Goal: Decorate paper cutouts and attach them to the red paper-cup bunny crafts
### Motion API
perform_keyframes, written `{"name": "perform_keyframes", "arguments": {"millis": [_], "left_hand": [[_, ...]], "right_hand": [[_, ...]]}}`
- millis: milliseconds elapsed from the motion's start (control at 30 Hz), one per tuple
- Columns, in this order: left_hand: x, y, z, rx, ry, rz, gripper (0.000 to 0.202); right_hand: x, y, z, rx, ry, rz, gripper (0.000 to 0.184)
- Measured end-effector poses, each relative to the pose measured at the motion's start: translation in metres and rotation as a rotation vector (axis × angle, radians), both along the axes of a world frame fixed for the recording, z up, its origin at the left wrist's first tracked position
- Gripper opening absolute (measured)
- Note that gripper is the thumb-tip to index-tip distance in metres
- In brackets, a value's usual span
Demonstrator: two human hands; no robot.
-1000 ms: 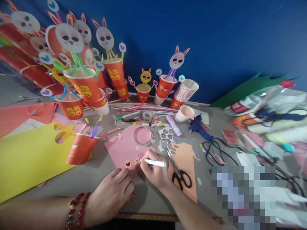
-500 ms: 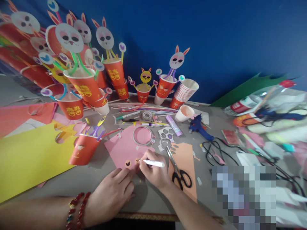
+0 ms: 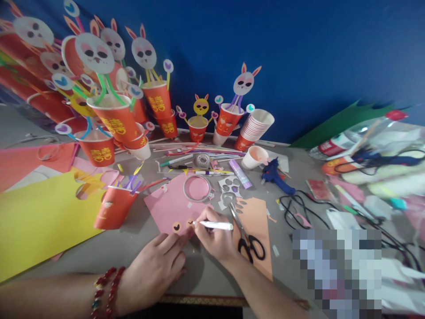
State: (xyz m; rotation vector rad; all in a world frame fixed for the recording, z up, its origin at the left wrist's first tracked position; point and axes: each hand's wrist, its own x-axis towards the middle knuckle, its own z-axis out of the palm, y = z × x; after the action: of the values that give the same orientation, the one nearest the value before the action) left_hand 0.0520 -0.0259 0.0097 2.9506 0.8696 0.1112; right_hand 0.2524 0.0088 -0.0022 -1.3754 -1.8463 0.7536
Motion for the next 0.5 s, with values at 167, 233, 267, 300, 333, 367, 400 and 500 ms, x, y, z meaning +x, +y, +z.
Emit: {"name": "perform_keyframes", "arguments": {"millis": [167,233,267,300,333,367,400,500], "left_hand": [[-0.0006,0.0003,-0.0003,0.009,-0.003,-0.002,0.037],[-0.0013,0.0000,-0.0014,0.011,-0.007,0.000,0.037],[-0.0017,-0.0003,-0.0018,0.011,-0.007,0.001,0.037],[-0.0021,-0.0006,-0.0020,0.010,-0.008,0.002,0.037],[-0.0025,-0.0009,-0.0019,0.009,-0.009,0.004,0.036],[-0.0029,-0.0012,-0.0017,0.006,-0.010,0.003,0.036],[-0.0031,-0.0014,-0.0014,0.005,-0.011,0.002,0.035],[-0.0034,-0.0019,-0.0007,0.004,-0.012,0.000,0.036]], "right_hand": [[0.0000,0.0007,0.0002,-0.017,-0.002,0.021,0.019],[0.0001,0.0014,-0.0004,-0.021,-0.006,0.032,0.018],[0.0001,0.0016,-0.0007,-0.020,-0.007,0.034,0.018],[0.0002,0.0017,-0.0009,-0.018,-0.008,0.033,0.018],[0.0003,0.0018,-0.0011,-0.017,-0.010,0.033,0.018],[0.0004,0.0018,-0.0011,-0.017,-0.012,0.033,0.017],[0.0004,0.0018,-0.0010,-0.018,-0.014,0.032,0.017],[0.0001,0.0019,-0.0001,-0.017,-0.018,0.026,0.018]]}}
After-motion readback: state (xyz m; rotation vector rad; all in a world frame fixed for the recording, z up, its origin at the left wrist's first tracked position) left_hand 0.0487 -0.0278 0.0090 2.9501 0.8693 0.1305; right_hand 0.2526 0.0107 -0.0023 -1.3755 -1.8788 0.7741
